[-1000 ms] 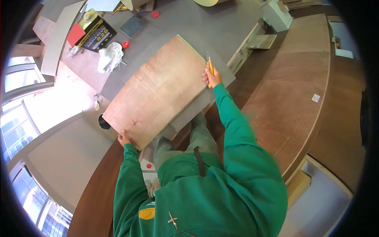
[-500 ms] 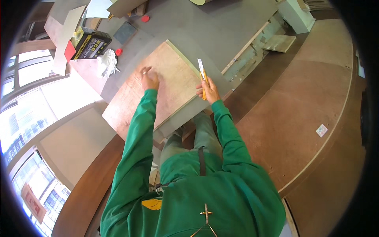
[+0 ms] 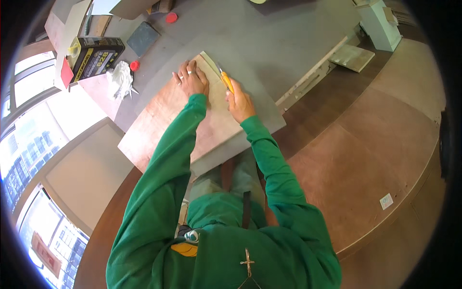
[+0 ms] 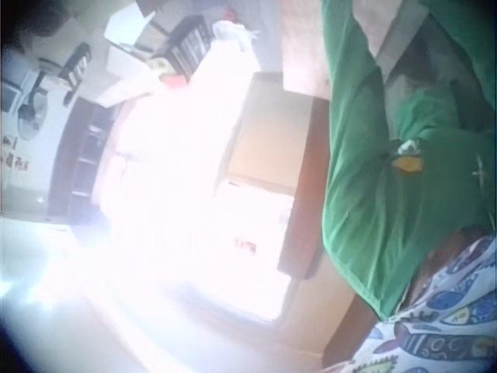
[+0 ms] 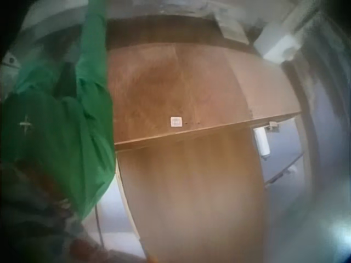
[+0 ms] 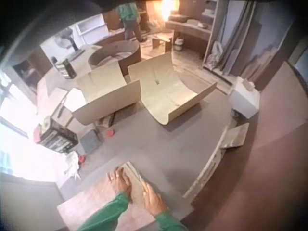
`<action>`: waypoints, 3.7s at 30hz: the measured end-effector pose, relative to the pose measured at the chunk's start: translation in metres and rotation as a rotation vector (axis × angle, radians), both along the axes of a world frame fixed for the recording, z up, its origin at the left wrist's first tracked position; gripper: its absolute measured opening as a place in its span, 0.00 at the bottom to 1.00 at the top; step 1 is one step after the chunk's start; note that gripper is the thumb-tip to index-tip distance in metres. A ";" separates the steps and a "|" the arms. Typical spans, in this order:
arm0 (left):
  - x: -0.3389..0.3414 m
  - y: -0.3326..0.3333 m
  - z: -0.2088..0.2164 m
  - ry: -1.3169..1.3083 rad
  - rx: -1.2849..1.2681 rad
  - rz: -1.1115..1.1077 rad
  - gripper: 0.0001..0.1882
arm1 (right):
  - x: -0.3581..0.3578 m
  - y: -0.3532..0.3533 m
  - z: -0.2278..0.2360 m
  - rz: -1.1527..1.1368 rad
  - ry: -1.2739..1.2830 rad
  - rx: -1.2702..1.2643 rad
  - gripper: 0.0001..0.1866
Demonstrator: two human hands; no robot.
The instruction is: The person wipes down a white panel with a cloth, uses scissors to cut off a strip of material, and then uses a utility knife to trim the edges of a wooden board.
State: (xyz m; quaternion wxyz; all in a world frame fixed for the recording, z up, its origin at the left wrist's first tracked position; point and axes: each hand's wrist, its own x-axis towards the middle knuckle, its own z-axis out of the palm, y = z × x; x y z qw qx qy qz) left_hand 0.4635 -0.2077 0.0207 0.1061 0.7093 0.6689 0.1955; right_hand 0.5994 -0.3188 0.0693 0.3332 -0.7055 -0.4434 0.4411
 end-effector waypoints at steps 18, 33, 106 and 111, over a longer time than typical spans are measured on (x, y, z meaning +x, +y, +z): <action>-0.006 0.014 0.000 0.017 -0.021 0.018 0.16 | -0.010 0.071 -0.008 0.207 -0.282 -0.055 0.26; -0.006 0.012 -0.003 0.036 -0.005 0.015 0.17 | -0.008 0.080 -0.009 0.259 -0.293 -0.085 0.26; -0.008 0.009 -0.010 -0.026 0.001 0.016 0.17 | 0.062 -0.164 0.070 0.400 -0.441 -0.620 0.28; -0.007 0.010 -0.009 0.020 -0.019 0.012 0.17 | 0.082 -0.174 0.086 0.341 -0.357 -0.533 0.30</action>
